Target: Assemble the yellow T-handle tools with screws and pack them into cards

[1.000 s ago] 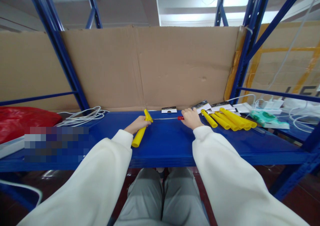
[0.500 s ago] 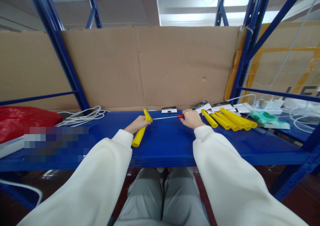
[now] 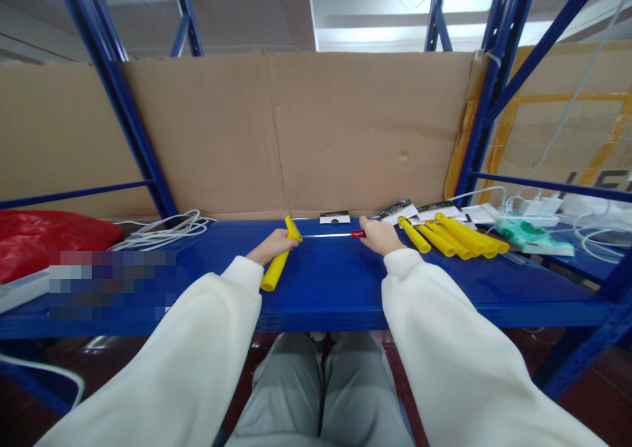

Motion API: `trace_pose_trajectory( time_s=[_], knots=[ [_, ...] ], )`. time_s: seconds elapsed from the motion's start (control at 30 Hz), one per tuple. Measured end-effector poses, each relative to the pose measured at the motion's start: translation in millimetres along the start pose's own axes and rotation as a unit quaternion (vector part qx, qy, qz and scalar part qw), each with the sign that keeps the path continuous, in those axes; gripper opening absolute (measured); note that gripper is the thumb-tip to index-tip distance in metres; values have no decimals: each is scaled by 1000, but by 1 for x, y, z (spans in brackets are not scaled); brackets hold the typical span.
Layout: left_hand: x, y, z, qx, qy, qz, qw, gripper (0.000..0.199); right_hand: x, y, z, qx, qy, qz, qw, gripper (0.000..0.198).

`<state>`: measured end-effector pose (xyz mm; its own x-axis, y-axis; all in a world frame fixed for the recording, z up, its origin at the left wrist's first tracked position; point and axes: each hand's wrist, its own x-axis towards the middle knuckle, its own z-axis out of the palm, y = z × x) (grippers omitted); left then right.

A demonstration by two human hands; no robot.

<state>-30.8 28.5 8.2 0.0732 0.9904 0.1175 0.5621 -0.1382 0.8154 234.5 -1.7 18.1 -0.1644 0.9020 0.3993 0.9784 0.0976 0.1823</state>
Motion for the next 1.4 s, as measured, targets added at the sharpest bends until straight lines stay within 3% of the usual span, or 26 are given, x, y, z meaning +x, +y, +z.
trace_pose_trajectory(
  time_s=[0.1,0.33,0.63,0.93,1.17,1.4],
  knots=[
    [0,0,0,1,2,0,1000,10,0,1,1,9,-4,3,1000,25],
    [-3,2,-1,6,10,-6,1000,13,2,5,3,23,-35,-76,996,21],
    [-5,4,0,1,4,-14,1000,17,-3,0,-5,30,-73,8,997,24],
    [-6,4,-2,51,23,-10,998,8,6,6,7,104,-91,-49,989,19],
    [-6,6,-2,71,19,-9,997,7,2,5,2,63,-60,-6,996,22],
    [-8,7,-1,48,13,-7,999,9,1,4,-1,33,-51,-9,998,20]
  ],
)
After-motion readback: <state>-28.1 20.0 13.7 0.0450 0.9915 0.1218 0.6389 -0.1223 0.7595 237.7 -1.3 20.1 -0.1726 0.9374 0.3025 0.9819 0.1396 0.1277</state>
